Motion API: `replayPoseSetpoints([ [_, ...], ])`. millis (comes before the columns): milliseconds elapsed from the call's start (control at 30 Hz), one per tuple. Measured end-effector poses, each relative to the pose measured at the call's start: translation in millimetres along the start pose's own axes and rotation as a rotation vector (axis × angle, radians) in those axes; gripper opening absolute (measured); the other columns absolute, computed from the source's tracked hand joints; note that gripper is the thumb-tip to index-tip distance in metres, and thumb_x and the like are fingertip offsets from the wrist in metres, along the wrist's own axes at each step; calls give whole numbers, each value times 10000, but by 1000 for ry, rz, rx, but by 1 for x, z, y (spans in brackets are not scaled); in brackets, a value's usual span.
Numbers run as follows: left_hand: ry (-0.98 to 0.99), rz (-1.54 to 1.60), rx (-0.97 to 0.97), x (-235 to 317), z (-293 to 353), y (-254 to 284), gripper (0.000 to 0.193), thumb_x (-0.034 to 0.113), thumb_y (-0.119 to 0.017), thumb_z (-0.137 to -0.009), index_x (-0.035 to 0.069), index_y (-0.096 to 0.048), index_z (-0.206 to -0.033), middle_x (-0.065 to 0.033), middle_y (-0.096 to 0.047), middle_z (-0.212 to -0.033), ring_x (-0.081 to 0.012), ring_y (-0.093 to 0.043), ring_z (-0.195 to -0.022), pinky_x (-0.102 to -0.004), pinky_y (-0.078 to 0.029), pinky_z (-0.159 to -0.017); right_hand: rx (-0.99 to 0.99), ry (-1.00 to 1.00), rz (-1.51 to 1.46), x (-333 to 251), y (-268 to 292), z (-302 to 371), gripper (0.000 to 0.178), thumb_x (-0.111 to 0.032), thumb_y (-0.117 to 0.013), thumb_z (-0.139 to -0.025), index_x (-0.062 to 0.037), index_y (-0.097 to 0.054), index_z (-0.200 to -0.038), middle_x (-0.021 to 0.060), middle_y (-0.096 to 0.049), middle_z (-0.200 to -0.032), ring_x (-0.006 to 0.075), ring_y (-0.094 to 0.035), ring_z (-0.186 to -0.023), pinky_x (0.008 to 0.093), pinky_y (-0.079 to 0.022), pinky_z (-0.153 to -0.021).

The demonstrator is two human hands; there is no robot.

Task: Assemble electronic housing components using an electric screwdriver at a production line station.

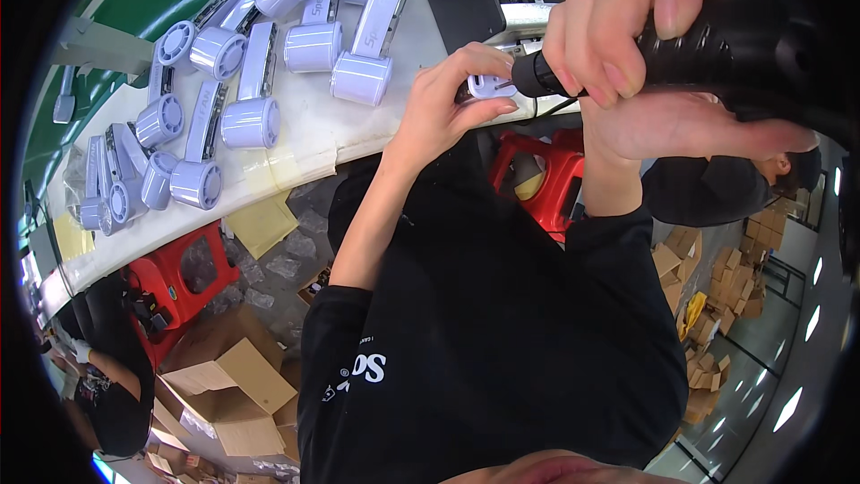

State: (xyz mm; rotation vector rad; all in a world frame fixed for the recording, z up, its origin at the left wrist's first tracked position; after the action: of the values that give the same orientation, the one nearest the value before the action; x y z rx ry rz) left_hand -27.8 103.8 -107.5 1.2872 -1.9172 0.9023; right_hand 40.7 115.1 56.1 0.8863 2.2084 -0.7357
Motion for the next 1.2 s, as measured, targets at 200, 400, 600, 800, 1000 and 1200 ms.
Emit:
replayPoseSetpoints([
  [200, -22, -3, 2, -1, -1, 0, 328, 176, -752, -732, 16, -544, -928, -106, -634, -938, -224, -634, -844, -290, -504, -690, 58, 5, -13, 7, 4, 0, 830, -890, -311, -663, -94, -455, -853, 53, -474, -564, 149, -409, -402, 236, -359, -399],
  [400, -28, -24, 12, 1, -1, 3, 320, 169, -753, -731, 18, -545, -922, -107, -635, -936, -230, -636, -848, -294, -505, -696, 106, 19, -43, 11, 5, 2, 836, -891, -290, -671, -91, -459, -843, 64, -485, -561, 161, -416, -399, 235, -370, -406],
  [600, -3, -8, -2, -2, -1, -2, 317, 159, -751, -730, 20, -542, -922, -112, -633, -937, -250, -637, -867, -305, -506, -708, -151, -37, 45, 7, -6, -2, 850, -886, -452, -600, -99, -421, -918, -2, -426, -579, 92, -387, -417, 234, -321, -361],
  [800, -38, -18, -15, 1, -3, 1, 319, 158, -749, -731, 23, -539, -930, -117, -631, -947, -265, -636, -875, -313, -505, -718, -116, -37, 17, 7, -7, -3, 852, -889, -446, -600, -92, -415, -900, 4, -430, -569, 94, -385, -408, 231, -325, -359],
  [1000, 41, -18, -5, -4, -3, 6, 316, 149, -743, -739, 23, -537, -942, -110, -630, -954, -259, -630, -882, -314, -498, -736, -72, -30, 17, 15, -1, -6, 854, -891, -441, -600, -87, -409, -884, 9, -434, -561, 96, -382, -400, 229, -327, -358],
  [1200, 4, -77, -63, 16, -17, 4, 312, 143, -739, -746, 23, -543, -957, -101, -628, -956, -254, -627, -872, -309, -494, -741, -28, 71, -113, -31, 33, 8, 823, -879, -442, -622, -96, -426, -873, 4, -441, -585, 95, -361, -393, 230, -306, -354],
])
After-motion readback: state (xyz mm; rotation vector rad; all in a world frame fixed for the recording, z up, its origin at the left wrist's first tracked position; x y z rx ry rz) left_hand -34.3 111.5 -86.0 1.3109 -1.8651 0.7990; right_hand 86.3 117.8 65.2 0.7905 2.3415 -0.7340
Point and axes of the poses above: each hand's wrist, its own z-axis away from the middle knuckle, its own y-axis out of the back of the hand, x = y × z, the point moved 8 cm from there along -z, towards the middle knuckle
